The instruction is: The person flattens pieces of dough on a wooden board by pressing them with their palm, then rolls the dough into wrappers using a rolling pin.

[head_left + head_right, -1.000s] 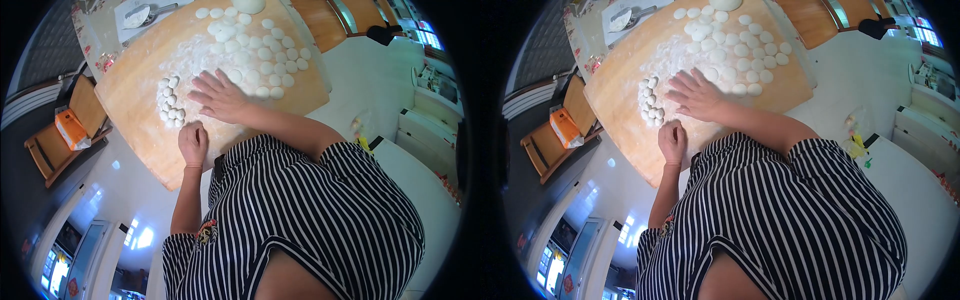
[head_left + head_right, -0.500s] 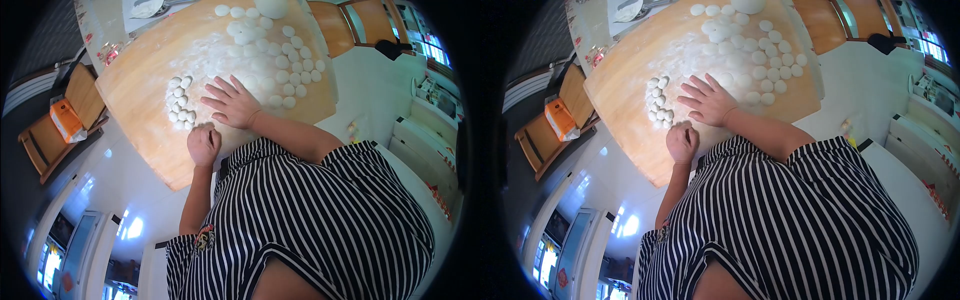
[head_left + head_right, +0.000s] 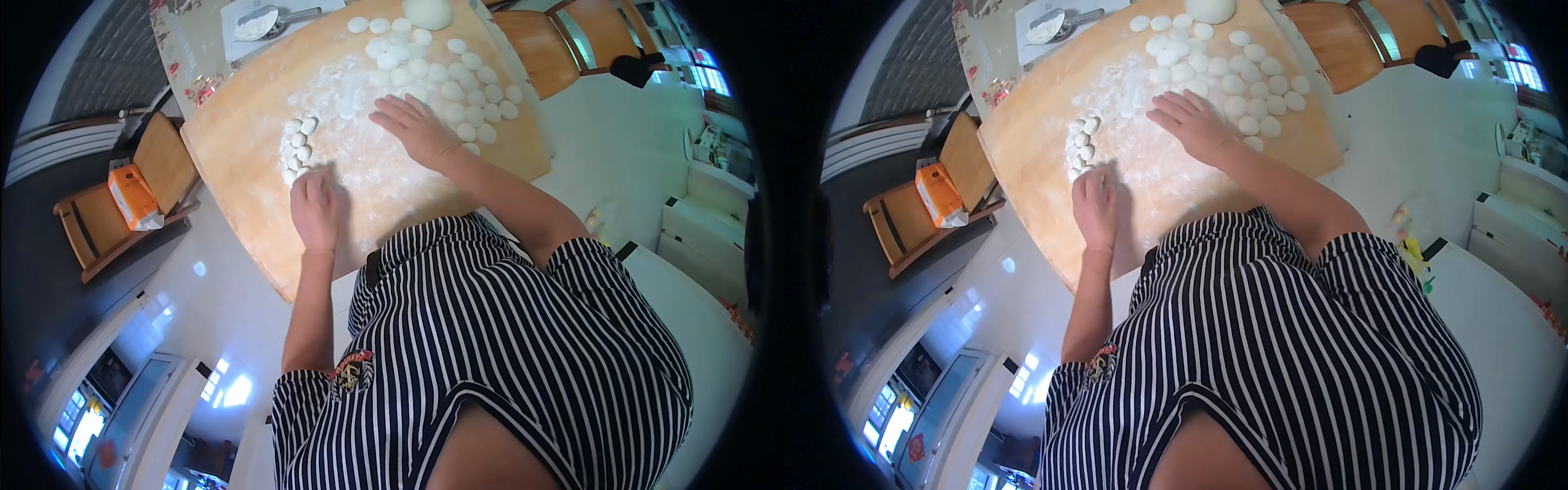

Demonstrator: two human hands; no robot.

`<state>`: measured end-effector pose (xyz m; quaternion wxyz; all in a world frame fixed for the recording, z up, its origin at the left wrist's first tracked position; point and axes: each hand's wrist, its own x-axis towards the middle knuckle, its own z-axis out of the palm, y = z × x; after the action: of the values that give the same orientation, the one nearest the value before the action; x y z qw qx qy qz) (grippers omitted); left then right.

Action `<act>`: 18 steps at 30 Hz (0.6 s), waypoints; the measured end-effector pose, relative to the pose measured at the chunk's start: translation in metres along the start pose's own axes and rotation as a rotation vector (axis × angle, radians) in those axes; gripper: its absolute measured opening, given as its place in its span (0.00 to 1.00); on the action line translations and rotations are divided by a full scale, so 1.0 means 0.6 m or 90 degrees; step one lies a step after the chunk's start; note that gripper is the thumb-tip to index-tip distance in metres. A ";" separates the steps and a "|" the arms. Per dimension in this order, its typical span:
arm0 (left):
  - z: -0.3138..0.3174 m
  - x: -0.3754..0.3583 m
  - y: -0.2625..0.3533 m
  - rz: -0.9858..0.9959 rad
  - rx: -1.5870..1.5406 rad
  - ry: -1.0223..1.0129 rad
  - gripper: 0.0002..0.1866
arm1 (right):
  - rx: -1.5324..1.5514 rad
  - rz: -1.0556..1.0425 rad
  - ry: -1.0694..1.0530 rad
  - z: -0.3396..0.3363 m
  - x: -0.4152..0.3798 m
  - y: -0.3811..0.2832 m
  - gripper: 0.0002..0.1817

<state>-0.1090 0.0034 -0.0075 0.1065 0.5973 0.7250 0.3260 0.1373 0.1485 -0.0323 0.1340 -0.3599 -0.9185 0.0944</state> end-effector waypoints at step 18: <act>0.026 0.057 0.023 -0.037 -0.051 -0.012 0.11 | 0.300 0.317 0.245 -0.118 -0.122 -0.035 0.19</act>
<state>-0.0984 0.0419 -0.0033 0.1470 0.5743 0.7273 0.3459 0.1977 0.0885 0.0272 0.3557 -0.5422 -0.7143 0.2629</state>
